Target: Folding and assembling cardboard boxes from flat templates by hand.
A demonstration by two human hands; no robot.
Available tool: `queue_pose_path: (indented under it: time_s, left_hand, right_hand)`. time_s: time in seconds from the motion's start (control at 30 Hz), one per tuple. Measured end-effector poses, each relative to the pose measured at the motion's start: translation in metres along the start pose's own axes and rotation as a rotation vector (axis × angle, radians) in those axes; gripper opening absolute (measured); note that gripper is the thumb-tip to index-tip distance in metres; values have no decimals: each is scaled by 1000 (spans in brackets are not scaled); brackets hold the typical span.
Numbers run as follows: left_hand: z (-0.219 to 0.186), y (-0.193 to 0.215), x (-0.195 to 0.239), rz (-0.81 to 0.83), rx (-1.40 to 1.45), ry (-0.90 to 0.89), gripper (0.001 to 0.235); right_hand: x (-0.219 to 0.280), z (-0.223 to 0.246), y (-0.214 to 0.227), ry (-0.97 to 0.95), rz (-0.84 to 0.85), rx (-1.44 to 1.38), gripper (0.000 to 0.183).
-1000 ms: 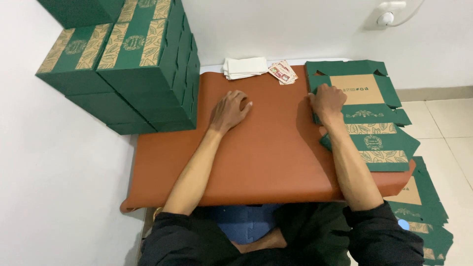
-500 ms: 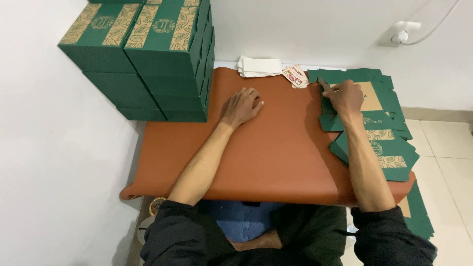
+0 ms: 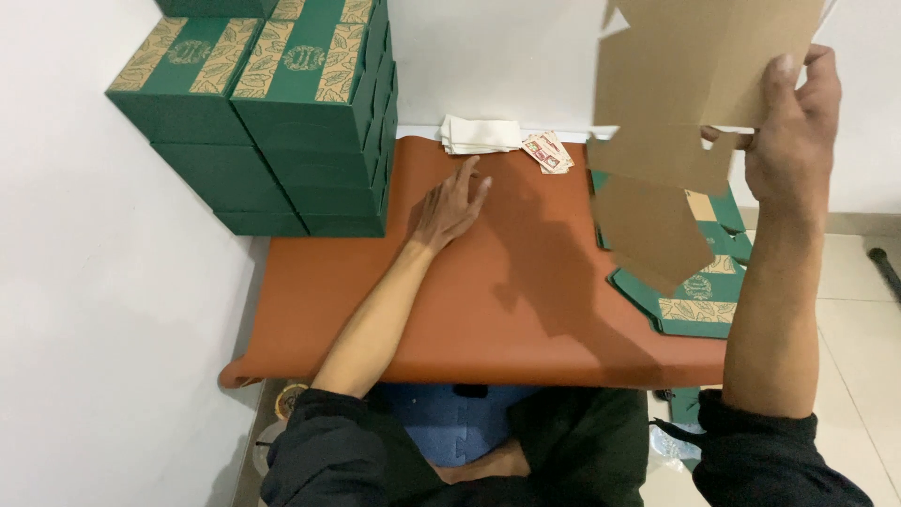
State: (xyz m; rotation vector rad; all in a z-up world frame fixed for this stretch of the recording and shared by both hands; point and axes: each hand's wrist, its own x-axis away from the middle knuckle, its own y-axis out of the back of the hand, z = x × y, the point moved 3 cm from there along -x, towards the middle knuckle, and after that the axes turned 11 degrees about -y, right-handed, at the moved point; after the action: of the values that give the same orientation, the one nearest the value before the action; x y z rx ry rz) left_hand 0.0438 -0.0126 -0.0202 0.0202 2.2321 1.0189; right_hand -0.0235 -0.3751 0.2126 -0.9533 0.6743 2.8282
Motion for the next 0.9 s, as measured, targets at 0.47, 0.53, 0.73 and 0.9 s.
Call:
queue_pose_path:
  time_s: [0.47,0.53,0.73,0.9]
  left_hand:
    - [24,-16,-5,-352,883,122,87]
    - [56,-31,-4,-251,713,278,92]
    - [77,-16,3,5,274,346,77]
    - [32,12,5,14,244,312,97]
  right_hand:
    - [63,-219,-120,-897,231,-384,27]
    - [68,-197,-122,-910,335,-221,28]
    - [64,-125,-132,-819,522,230,39]
    - [67,-134,-136,-679,565,417,61]
